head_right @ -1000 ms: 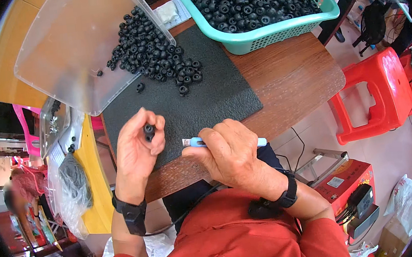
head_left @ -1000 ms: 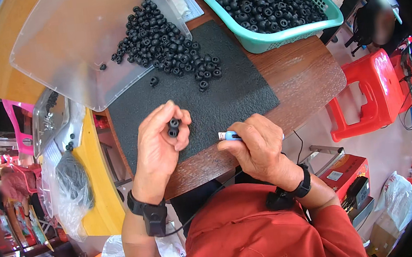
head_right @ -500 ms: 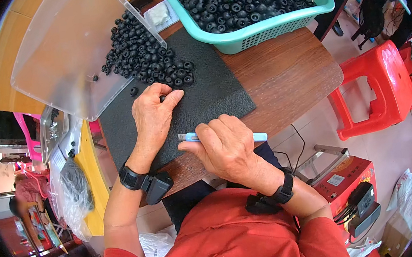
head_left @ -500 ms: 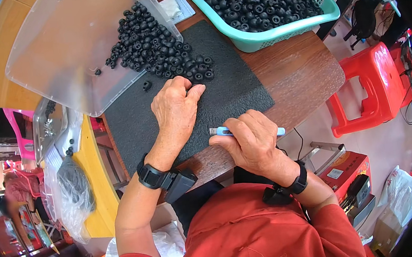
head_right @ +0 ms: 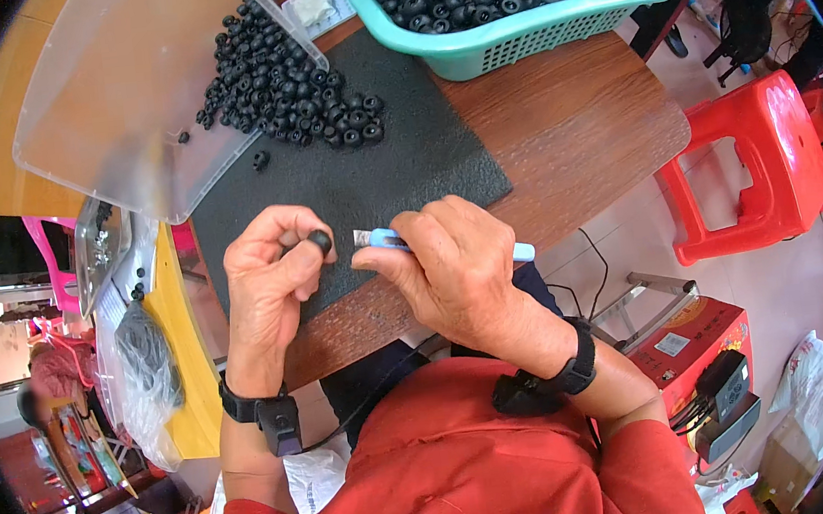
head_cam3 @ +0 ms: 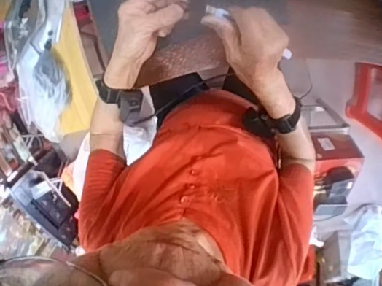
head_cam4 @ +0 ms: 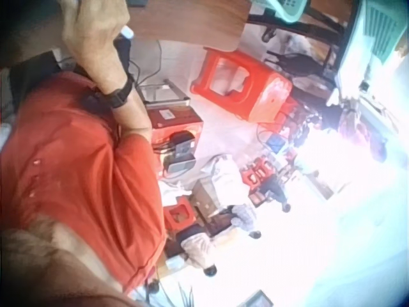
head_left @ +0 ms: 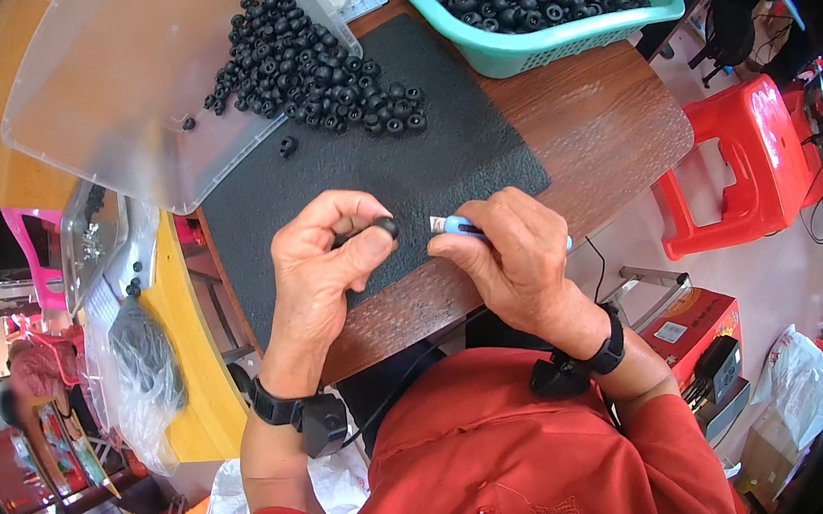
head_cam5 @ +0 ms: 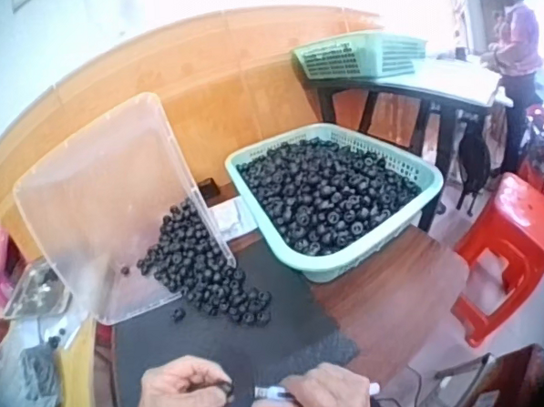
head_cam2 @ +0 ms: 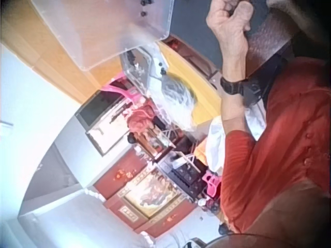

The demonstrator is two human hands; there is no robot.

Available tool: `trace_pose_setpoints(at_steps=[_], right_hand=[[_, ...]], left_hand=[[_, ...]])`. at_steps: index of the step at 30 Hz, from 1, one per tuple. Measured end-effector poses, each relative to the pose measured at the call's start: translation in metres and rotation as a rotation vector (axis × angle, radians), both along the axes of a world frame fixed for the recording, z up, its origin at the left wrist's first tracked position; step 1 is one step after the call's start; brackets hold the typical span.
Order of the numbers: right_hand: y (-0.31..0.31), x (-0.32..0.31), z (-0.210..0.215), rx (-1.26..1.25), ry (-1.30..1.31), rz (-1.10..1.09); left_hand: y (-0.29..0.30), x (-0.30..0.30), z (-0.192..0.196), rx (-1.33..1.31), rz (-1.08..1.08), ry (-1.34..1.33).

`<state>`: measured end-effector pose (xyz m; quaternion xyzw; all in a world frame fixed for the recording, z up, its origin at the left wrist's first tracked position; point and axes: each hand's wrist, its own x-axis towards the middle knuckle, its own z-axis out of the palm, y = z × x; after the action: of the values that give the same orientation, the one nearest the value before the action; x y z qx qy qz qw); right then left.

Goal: Insert small white components into black rubber eyelets/grommets using a small blue tool.

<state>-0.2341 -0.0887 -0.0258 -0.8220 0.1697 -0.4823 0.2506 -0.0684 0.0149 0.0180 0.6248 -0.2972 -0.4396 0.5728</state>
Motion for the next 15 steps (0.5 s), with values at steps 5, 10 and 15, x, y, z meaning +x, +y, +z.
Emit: trace_pose_setpoints(at_steps=[5,10,15], right_hand=[[0.01,0.006,0.012,0.102,-0.035,0.118],[0.018,0.012,0.015,0.09,-0.054,0.169],[0.022,0.012,0.014,0.051,-0.04,0.158]], left_hand=[[0.023,-0.009,-0.001,-0.179,0.044,0.318],[0.032,-0.016,0.002,-0.193,0.051,0.357],[0.033,-0.022,0.003,-0.206,0.064,0.337]])
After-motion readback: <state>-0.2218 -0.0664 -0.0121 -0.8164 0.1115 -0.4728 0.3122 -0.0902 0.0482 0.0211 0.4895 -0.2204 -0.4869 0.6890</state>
